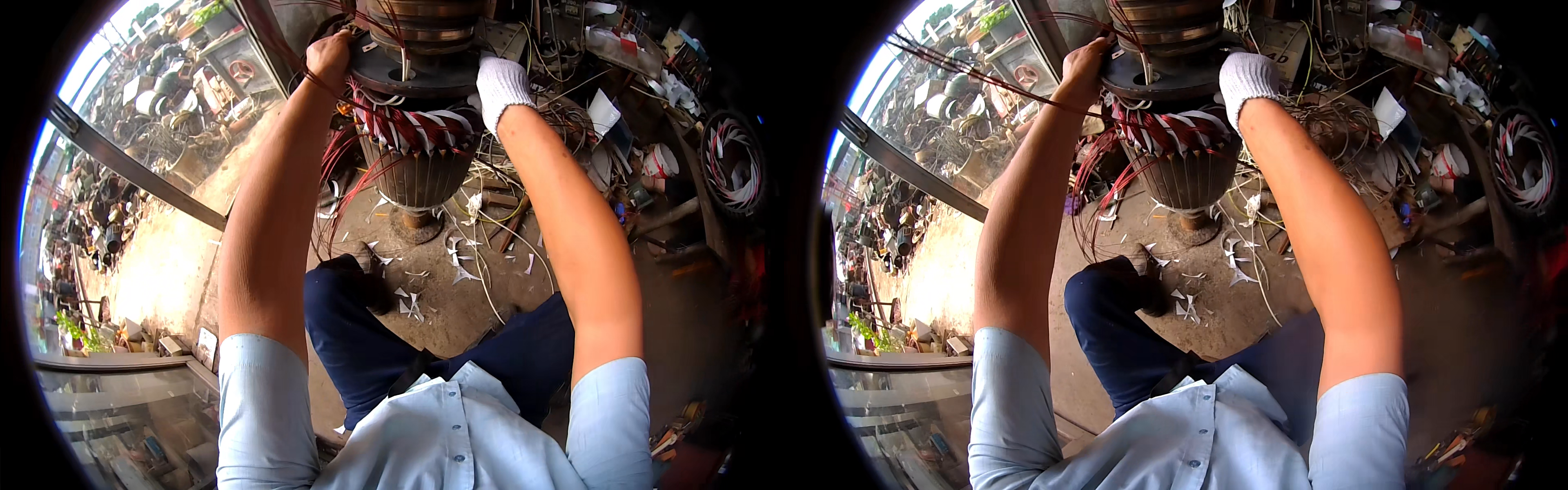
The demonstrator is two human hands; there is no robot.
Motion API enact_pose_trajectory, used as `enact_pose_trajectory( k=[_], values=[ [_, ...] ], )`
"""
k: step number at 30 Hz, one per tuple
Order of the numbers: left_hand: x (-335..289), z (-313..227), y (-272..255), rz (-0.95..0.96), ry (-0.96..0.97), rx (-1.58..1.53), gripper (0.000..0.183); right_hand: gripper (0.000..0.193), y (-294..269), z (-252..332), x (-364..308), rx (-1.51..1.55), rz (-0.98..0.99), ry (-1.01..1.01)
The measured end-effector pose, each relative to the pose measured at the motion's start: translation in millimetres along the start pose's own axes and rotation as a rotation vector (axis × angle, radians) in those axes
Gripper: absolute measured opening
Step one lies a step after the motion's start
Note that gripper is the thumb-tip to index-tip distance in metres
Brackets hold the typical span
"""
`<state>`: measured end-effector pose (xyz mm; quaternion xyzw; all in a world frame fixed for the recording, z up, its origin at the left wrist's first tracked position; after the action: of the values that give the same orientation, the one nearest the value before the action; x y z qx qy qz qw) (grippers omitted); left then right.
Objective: The person winds and ties wires on a motor stator. They pull a length of white cord through the windings, knot it, and use scissors to trim the excess cord.
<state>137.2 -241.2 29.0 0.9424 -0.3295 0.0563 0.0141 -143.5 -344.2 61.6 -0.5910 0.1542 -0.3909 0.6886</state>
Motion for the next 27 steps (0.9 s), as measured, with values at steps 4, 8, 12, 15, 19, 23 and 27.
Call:
enact_pose_trajectory(
  k=[4,8,12,15,19,23,27],
  values=[
    [-78,-15,-38,-0.078,0.029,0.058,0.025,0.034,-2,-6,-25,1.517,-0.008,0.449],
    [-158,1,-73,-0.163,0.165,0.135,0.021,0.034,-43,-37,-71,1.385,-0.135,0.271],
    [-240,27,-121,-0.28,0.238,0.205,0.019,0.036,-71,-76,-153,1.126,-0.429,0.004],
    [-286,48,-128,-0.307,0.404,0.375,0.015,0.034,-53,-129,-215,0.862,-0.581,-0.048],
    [-347,14,-69,-0.316,0.836,0.81,0.018,0.031,-17,-215,-295,0.317,-0.563,0.08],
    [-374,23,-19,-0.103,0.977,0.86,0.029,0.035,41,-280,-363,0.231,-0.387,0.309],
    [-384,97,35,0.468,0.778,1.092,0.018,0.033,63,-265,-395,0.115,-0.291,0.307]
  ],
)
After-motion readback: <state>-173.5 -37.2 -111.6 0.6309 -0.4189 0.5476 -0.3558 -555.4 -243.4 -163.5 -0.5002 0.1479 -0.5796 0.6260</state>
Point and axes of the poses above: each hand's wrist, its own x-axis towards the middle knuckle, its own y-axis out of the palm, z = x × y, the point moved 6 cm from there along x, towards the middle knuckle, and after that the axes turned 12 degrees about x, right-handed, at the moved point
